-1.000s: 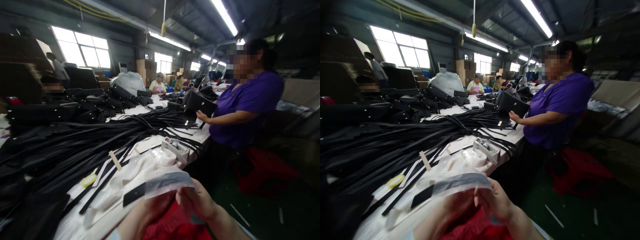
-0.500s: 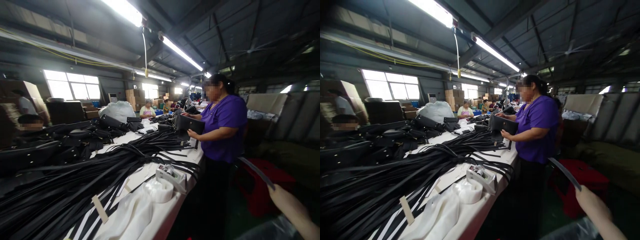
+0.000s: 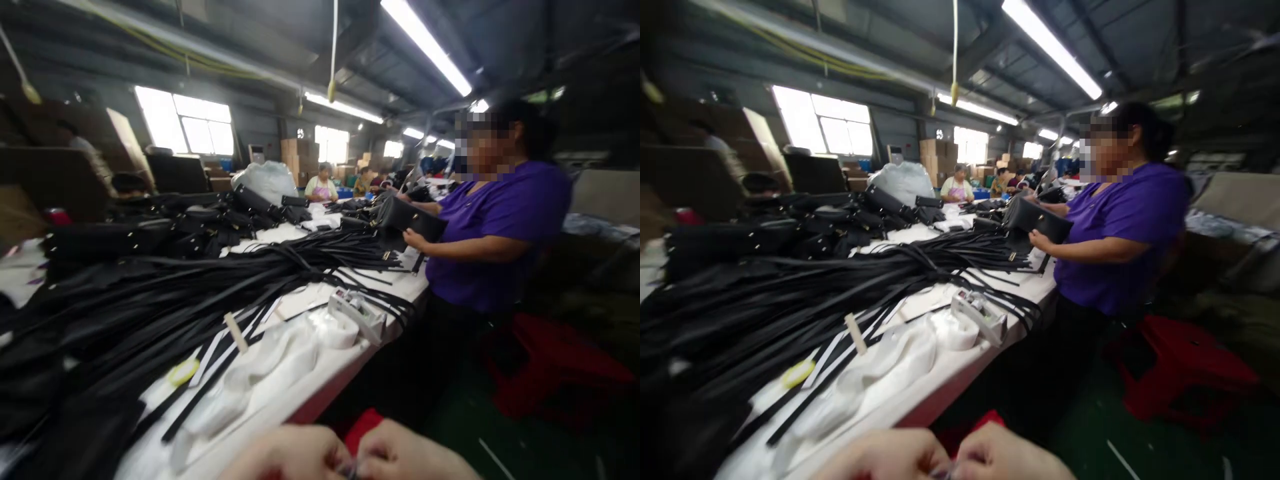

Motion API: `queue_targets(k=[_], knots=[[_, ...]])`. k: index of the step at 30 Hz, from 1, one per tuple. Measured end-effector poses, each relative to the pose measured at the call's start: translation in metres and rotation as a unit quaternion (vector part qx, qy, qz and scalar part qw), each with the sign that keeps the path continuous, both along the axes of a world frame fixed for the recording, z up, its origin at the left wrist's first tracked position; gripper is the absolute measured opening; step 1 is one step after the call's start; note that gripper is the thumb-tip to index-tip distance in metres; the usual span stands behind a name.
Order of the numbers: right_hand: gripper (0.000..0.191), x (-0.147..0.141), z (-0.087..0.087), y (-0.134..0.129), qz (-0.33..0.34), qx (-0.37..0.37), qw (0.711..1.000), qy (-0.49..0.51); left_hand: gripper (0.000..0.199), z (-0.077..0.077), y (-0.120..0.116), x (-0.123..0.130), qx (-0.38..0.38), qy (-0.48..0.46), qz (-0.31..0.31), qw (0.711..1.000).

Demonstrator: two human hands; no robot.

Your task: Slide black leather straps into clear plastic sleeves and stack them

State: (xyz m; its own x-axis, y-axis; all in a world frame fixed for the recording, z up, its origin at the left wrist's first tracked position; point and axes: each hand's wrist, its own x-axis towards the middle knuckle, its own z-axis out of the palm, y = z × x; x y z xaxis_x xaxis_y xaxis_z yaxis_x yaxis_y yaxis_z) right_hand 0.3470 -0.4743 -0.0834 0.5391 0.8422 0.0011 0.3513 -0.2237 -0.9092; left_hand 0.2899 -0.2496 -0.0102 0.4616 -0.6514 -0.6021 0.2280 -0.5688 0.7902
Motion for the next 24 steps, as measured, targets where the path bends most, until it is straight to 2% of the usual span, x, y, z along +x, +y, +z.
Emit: queue_targets(k=[2,5,7,10,13,19,24], knots=[[0.043,0.005,0.007,-0.013,0.026,-0.023,0.999,0.023,0.029,-0.014,0.019,-0.004,-0.025,0.061,0.032,0.997],[0.046,0.027,0.013,-0.028,-0.004,-0.051,0.997,0.06,0.032,-0.028,0.056,-0.012,-0.053,0.113,0.038,0.991],[0.046,0.042,0.013,-0.035,-0.013,-0.079,0.993,0.089,0.034,-0.028,0.078,-0.017,-0.063,0.119,0.059,0.989],[0.047,0.055,0.012,-0.046,-0.03,-0.096,0.991,0.09,0.036,-0.02,0.1,-0.023,-0.053,0.137,0.08,0.986],[0.047,0.066,0.009,-0.057,-0.055,-0.097,0.992,0.058,0.035,-0.017,0.113,-0.03,-0.04,0.154,0.094,0.983],[0.04,0.089,-0.004,-0.074,-0.112,-0.124,0.985,0.033,0.041,-0.033,0.137,-0.046,-0.03,0.172,0.125,0.977],[0.042,0.097,-0.008,-0.076,-0.112,-0.13,0.985,0.025,0.049,-0.032,0.138,-0.048,-0.039,0.177,0.154,0.971]])
